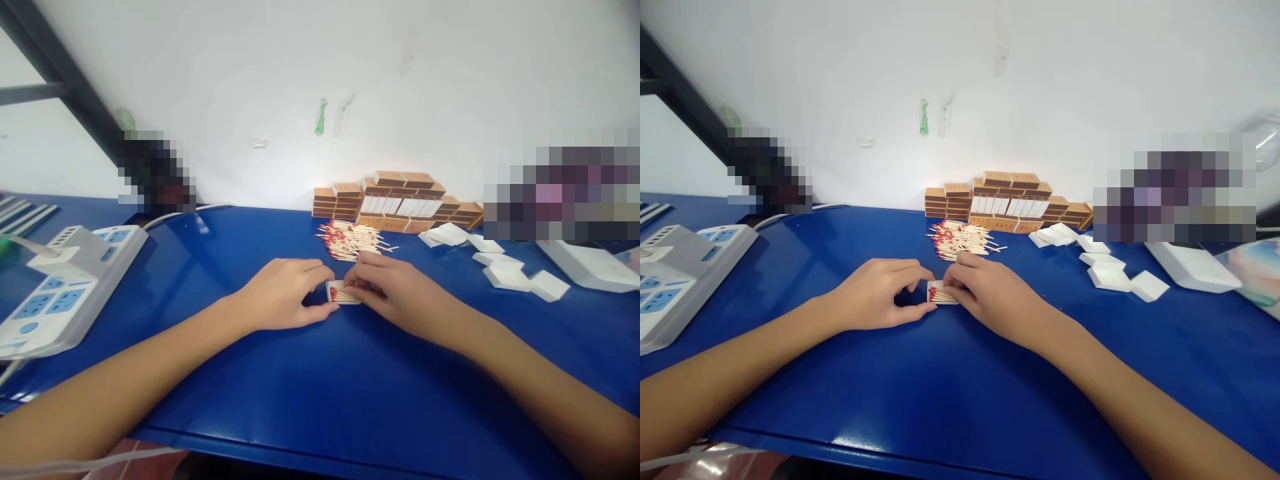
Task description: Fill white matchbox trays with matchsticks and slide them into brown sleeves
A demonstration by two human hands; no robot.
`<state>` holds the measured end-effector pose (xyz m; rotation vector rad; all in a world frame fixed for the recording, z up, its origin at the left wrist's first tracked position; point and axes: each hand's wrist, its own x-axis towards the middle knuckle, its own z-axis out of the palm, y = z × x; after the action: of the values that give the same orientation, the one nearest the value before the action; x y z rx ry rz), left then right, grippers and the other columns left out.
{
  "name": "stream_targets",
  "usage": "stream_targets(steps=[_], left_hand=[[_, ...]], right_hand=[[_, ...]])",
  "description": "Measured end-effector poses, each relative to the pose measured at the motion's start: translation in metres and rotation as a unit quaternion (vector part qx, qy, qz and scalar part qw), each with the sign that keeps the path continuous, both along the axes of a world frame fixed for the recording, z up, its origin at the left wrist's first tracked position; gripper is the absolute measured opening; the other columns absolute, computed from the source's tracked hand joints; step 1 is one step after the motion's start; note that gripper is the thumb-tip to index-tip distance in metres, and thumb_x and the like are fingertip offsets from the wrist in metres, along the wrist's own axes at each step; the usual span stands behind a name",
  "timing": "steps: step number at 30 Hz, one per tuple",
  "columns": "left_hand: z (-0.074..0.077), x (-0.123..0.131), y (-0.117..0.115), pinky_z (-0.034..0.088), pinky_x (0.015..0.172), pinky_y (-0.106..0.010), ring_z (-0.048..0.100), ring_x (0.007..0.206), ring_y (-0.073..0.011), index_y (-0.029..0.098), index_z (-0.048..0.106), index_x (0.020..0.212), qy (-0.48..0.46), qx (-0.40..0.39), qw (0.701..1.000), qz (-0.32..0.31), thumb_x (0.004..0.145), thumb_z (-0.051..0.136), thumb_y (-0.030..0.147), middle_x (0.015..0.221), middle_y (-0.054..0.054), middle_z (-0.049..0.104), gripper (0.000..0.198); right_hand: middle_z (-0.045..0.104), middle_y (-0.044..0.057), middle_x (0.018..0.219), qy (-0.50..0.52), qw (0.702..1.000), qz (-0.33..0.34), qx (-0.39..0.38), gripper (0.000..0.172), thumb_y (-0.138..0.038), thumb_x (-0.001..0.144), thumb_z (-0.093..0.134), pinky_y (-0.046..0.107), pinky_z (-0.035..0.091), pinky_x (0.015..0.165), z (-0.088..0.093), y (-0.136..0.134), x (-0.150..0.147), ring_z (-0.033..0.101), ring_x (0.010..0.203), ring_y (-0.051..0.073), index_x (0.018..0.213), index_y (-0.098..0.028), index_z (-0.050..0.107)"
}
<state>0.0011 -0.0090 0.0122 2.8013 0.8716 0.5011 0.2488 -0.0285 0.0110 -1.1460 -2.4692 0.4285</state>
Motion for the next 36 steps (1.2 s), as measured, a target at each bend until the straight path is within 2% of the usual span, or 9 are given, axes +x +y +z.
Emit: stream_targets(steps=[7,13,16,19,23,28,36], left_hand=[[-0.002,-0.001,0.000,0.043,0.064,-0.028,0.061,0.070,-0.0136,0.018,0.070,0.107,0.000,0.007,1.000,-0.001,0.095,0.065,0.042,0.088,0.000,0.069,0.027],[0.000,-0.002,0.002,0.042,0.064,-0.028,0.060,0.070,-0.0133,0.018,0.070,0.108,0.003,0.004,1.000,0.011,0.095,0.065,0.043,0.087,0.000,0.067,0.028],[0.002,-0.004,0.005,0.040,0.062,-0.027,0.059,0.068,-0.0130,0.018,0.071,0.106,-0.007,-0.008,0.999,0.044,0.093,0.067,0.043,0.081,0.001,0.065,0.028],[0.002,-0.005,0.007,0.039,0.061,-0.027,0.057,0.066,-0.0121,0.020,0.071,0.106,-0.025,-0.035,0.998,0.038,0.090,0.070,0.043,0.076,0.003,0.062,0.028],[0.002,-0.005,0.007,0.039,0.061,-0.027,0.055,0.064,-0.0116,0.020,0.072,0.106,-0.037,-0.044,0.997,0.041,0.090,0.071,0.044,0.073,0.004,0.059,0.029],[0.001,-0.004,0.007,0.039,0.062,-0.027,0.057,0.067,-0.0122,0.020,0.073,0.107,-0.022,-0.057,0.998,0.024,0.090,0.071,0.043,0.076,0.003,0.061,0.029],[-0.002,-0.005,0.008,0.039,0.061,-0.027,0.058,0.067,-0.0123,0.020,0.072,0.110,-0.018,-0.043,0.998,0.031,0.091,0.070,0.044,0.077,0.003,0.063,0.031]], right_hand=[[0.064,0.005,0.096,-0.011,1.000,0.005,0.020,0.010,-0.025,0.102,0.061,0.031,0.047,0.070,0.000,-0.001,-0.001,0.063,0.080,0.018,0.098,-0.021,0.069],[0.064,0.005,0.094,-0.026,0.994,0.027,0.098,0.016,-0.022,0.104,0.053,0.030,0.045,0.067,-0.002,-0.003,-0.002,0.061,0.075,0.017,0.101,-0.019,0.069],[0.064,0.006,0.092,-0.030,0.986,-0.017,0.161,0.016,-0.025,0.104,0.054,0.031,0.044,0.067,0.003,0.003,0.005,0.061,0.076,0.018,0.102,-0.018,0.068],[0.066,0.007,0.089,-0.033,0.977,-0.089,0.192,0.016,-0.026,0.103,0.054,0.032,0.044,0.067,0.007,0.016,0.022,0.062,0.078,0.020,0.097,-0.019,0.067],[0.066,0.006,0.082,-0.061,0.978,-0.134,0.150,0.015,-0.028,0.098,0.058,0.033,0.041,0.065,0.006,0.034,0.046,0.061,0.076,0.022,0.088,-0.021,0.067],[0.065,0.005,0.080,-0.055,0.990,-0.117,0.051,0.020,-0.041,0.095,0.064,0.031,0.041,0.062,-0.004,0.040,0.046,0.058,0.069,0.020,0.092,-0.022,0.067],[0.063,0.006,0.085,-0.040,0.991,-0.120,0.040,0.019,-0.034,0.098,0.053,0.032,0.041,0.065,-0.017,0.041,0.041,0.056,0.072,0.020,0.084,-0.022,0.058]])
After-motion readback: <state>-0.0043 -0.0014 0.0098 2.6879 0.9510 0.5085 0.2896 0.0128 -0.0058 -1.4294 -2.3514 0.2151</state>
